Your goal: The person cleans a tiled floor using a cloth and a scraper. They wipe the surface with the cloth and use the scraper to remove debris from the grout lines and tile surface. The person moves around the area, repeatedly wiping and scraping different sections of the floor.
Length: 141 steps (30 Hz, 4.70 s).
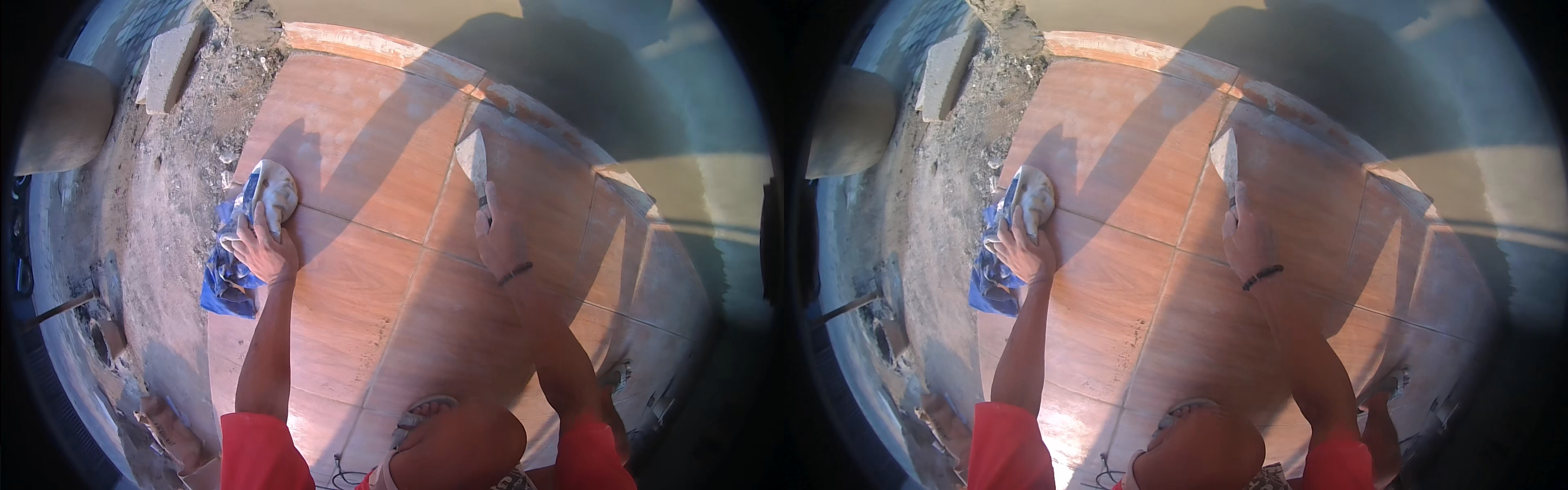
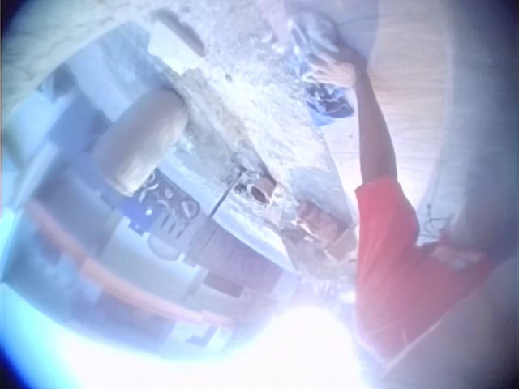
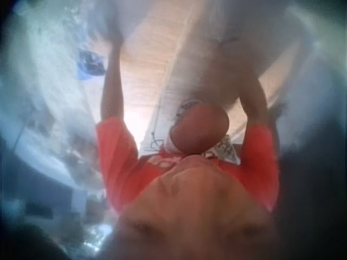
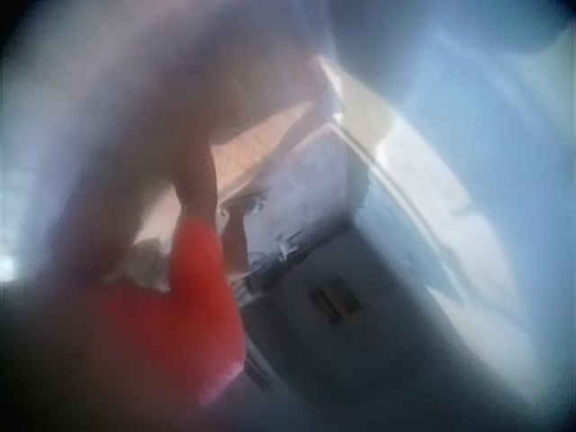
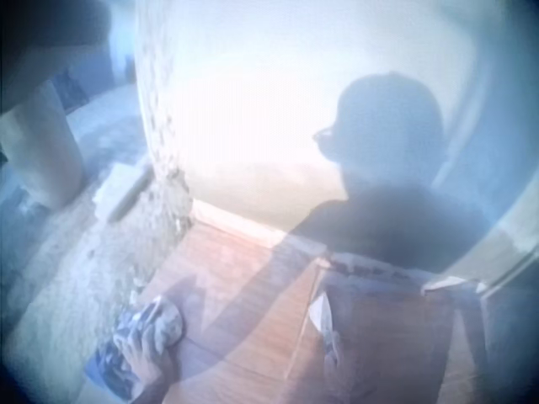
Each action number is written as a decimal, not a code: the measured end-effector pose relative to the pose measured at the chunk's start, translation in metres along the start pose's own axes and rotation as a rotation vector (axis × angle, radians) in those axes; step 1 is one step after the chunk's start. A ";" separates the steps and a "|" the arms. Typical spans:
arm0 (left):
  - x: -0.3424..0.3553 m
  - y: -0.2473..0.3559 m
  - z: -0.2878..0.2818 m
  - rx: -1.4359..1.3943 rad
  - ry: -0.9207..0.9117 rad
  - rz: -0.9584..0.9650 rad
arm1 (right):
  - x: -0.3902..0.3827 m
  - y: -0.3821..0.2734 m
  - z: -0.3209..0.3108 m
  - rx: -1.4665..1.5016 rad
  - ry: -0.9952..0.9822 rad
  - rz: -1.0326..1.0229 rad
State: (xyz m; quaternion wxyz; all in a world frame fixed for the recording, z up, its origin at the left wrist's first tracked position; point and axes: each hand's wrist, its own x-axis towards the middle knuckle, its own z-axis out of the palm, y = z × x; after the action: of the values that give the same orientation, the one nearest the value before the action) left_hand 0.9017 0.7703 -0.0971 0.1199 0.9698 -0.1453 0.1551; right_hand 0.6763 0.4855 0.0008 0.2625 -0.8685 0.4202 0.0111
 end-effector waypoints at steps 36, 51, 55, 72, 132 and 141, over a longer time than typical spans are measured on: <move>-0.003 -0.006 0.013 -0.075 -0.158 -0.010 | 0.271 -0.276 -0.035 -0.839 -0.406 -0.309; -0.014 -0.030 0.004 -0.002 -0.099 -0.007 | 0.254 -0.243 -0.023 -1.126 -0.674 -0.353; -0.006 -0.009 0.014 -0.076 -0.096 -0.027 | 0.307 -0.343 0.023 -1.596 -0.738 -0.766; -0.005 -0.012 0.003 -0.129 -0.115 0.008 | 0.307 -0.360 0.024 -1.391 -0.571 -0.761; -0.005 -0.007 0.015 -0.090 -0.052 -0.030 | 0.140 -0.169 -0.052 -0.101 -0.583 -0.490; -0.006 -0.008 0.016 -0.029 -0.084 -0.022 | 0.069 -0.045 -0.147 -0.114 -0.710 -0.377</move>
State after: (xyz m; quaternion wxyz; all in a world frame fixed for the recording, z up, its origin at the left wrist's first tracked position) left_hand 0.9029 0.7748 -0.1152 0.1294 0.9752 -0.1418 0.1106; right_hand 0.7245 0.3897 0.1308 0.3401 -0.8857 0.1357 0.2856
